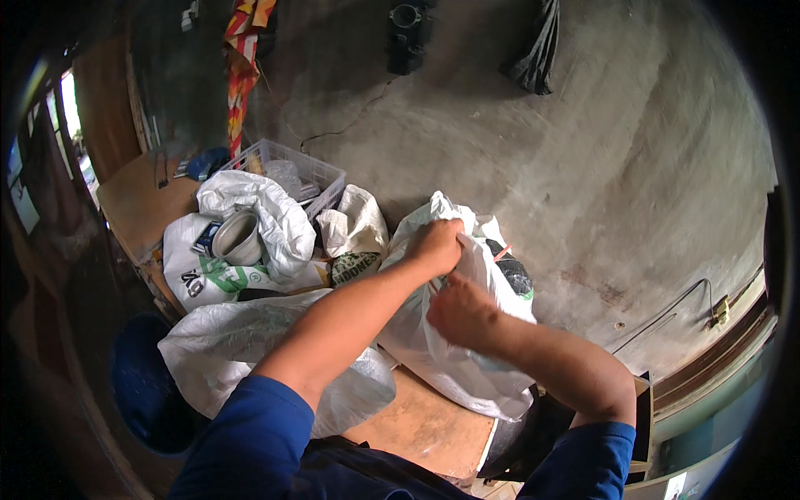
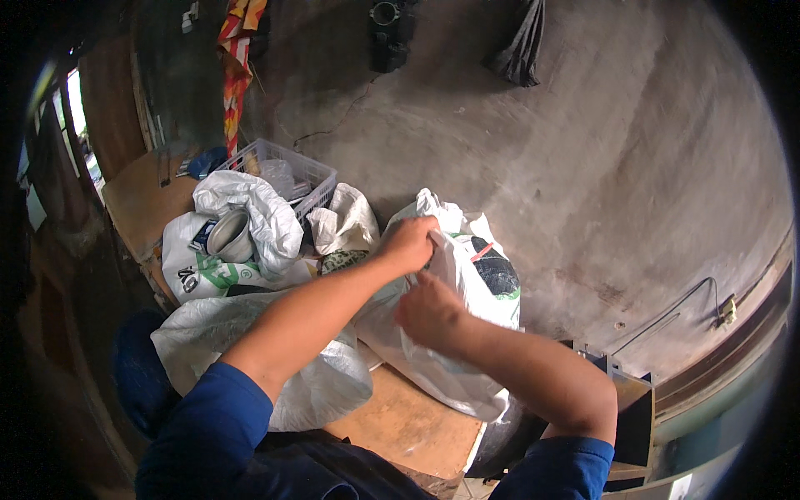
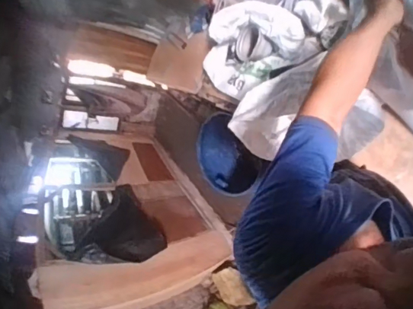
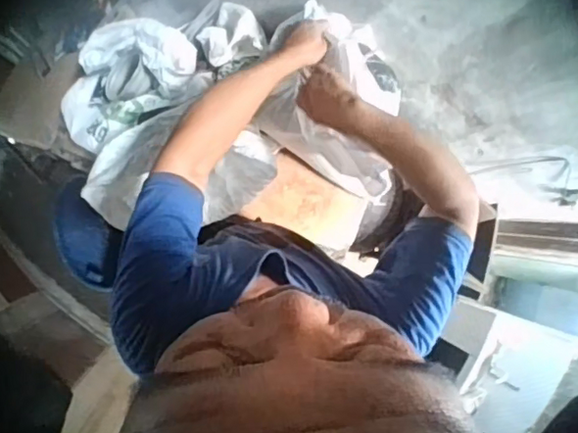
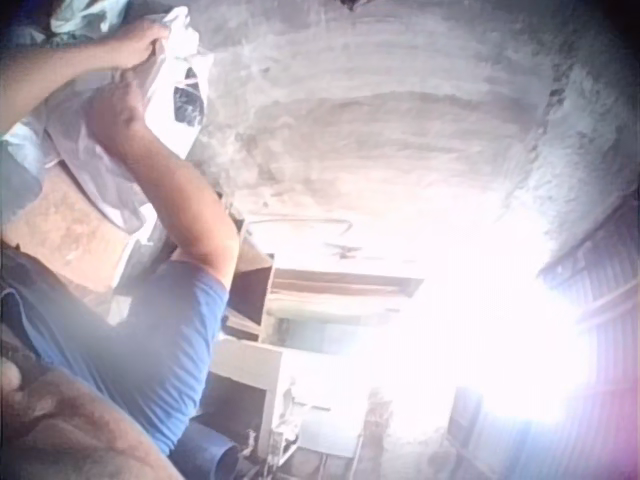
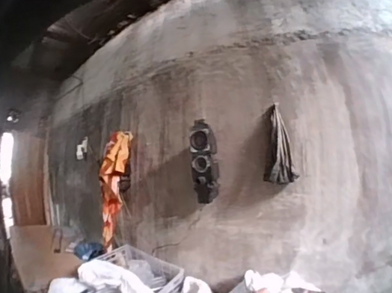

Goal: The person opens a large white sack containing grains and uses a metal bowl to scoop and transfer the contents into another sack. The person repeatedly scoops and pours the grains between the two sacks.

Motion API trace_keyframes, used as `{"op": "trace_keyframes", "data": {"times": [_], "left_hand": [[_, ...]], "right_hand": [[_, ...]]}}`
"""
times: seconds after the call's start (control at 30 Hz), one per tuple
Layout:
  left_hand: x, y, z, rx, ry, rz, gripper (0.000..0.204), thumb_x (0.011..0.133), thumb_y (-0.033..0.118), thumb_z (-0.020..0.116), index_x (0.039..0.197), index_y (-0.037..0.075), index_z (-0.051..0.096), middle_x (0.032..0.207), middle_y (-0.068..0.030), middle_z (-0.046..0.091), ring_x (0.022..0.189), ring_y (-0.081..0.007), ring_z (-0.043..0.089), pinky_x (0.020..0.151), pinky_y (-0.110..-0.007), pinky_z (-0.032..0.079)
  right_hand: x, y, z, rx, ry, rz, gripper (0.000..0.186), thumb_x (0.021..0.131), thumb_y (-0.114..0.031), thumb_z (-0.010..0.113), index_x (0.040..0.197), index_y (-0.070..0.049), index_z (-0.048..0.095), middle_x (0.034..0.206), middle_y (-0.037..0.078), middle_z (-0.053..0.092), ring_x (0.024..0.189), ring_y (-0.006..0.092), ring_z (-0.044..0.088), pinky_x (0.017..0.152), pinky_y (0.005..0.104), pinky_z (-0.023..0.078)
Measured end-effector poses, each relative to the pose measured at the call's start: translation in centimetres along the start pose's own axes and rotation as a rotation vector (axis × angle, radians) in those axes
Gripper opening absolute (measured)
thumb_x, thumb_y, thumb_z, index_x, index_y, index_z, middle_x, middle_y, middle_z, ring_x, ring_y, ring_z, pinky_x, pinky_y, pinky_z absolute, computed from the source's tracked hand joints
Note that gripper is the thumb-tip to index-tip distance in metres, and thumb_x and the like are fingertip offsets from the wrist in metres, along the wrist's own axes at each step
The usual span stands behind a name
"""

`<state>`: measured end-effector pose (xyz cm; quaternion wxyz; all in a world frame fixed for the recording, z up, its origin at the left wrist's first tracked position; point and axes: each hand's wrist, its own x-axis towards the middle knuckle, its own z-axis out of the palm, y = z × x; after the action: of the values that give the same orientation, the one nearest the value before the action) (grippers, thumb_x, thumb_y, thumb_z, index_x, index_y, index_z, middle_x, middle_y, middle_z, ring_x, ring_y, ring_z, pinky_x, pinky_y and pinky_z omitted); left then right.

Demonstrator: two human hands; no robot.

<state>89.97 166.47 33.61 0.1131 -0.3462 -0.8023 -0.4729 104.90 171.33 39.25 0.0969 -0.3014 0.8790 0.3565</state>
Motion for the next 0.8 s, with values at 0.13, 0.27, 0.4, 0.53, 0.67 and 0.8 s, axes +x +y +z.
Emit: {"op": "trace_keyframes", "data": {"times": [0.13, 0.27, 0.4, 0.53, 0.67, 0.8], "left_hand": [[2.2, -2.4, 0.2, 0.031, 0.086, -0.095, 0.015, 0.086, 0.011, 0.06, 0.095, 0.003, 0.069, 0.098, -0.0227, 0.071, 0.096, -0.0444, 0.067, 0.08, -0.052, 0.052], [2.0, -4.2, -0.1, 0.155, 0.061, -0.206, 0.017, 0.083, 0.018, 0.064, 0.089, 0.003, 0.068, 0.093, -0.022, 0.071, 0.093, -0.0448, 0.067, 0.079, -0.053, 0.051], [1.1, -6.1, 0.4, 0.136, 0.15, -0.256, 0.022, 0.081, 0.024, 0.066, 0.088, 0.004, 0.07, 0.094, -0.0208, 0.072, 0.092, -0.0416, 0.069, 0.081, -0.05, 0.053], [0.4, -5.2, -2.6, -0.092, 0.083, -0.346, 0.024, 0.084, 0.022, 0.06, 0.09, 0.001, 0.072, 0.092, -0.0209, 0.072, 0.09, -0.036, 0.07, 0.077, -0.047, 0.053], [-0.9, -11.4, -5.1, -0.551, 0.18, -0.6, 0.015, 0.094, 0.018, 0.062, 0.092, 0.006, 0.072, 0.084, -0.0095, 0.07, 0.076, -0.0185, 0.07, 0.061, -0.034, 0.052], [0.4, -11.9, -4.9, -0.816, 0.13, -0.648, 0.013, 0.094, 0.015, 0.061, 0.096, 0.008, 0.071, 0.085, -0.0069, 0.069, 0.075, -0.0165, 0.068, 0.061, -0.033, 0.051]], "right_hand": [[1.7, 5.7, 0.5, 0.451, 0.038, -0.053, 0.018, 0.081, -0.021, 0.064, 0.085, -0.011, 0.078, 0.087, 0.008, 0.076, 0.083, 0.0295, 0.073, 0.08, 0.0429, 0.056], [2.4, 3.0, -4.2, 0.238, -0.075, 0.107, 0.02, 0.086, -0.019, 0.064, 0.094, -0.011, 0.08, 0.097, 0.008, 0.078, 0.095, 0.029, 0.074, 0.077, 0.0435, 0.058], [5.9, -5.6, -4.4, 0.175, -0.188, 0.05, 0.033, 0.088, -0.023, 0.066, 0.117, -0.01, 0.076, 0.116, 0.011, 0.074, 0.105, 0.0318, 0.07, 0.089, 0.0521, 0.045], [6.4, -9.7, 0.2, 0.025, -0.164, 0.064, 0.028, 0.081, -0.022, 0.076, 0.106, -0.01, 0.078, 0.105, 0.008, 0.077, 0.098, 0.0269, 0.071, 0.087, 0.042, 0.046], [2.1, -7.9, 4.3, 0.342, -0.1, -0.001, 0.02, 0.08, -0.03, 0.077, 0.09, -0.013, 0.08, 0.095, 0.007, 0.076, 0.095, 0.0269, 0.072, 0.086, 0.0408, 0.05], [-6.8, -4.4, 15.0, 0.663, 0.222, 0.349, 0.018, 0.082, -0.005, 0.055, 0.09, -0.006, 0.071, 0.093, 0.017, 0.071, 0.092, 0.0355, 0.07, 0.081, 0.0463, 0.056]]}}
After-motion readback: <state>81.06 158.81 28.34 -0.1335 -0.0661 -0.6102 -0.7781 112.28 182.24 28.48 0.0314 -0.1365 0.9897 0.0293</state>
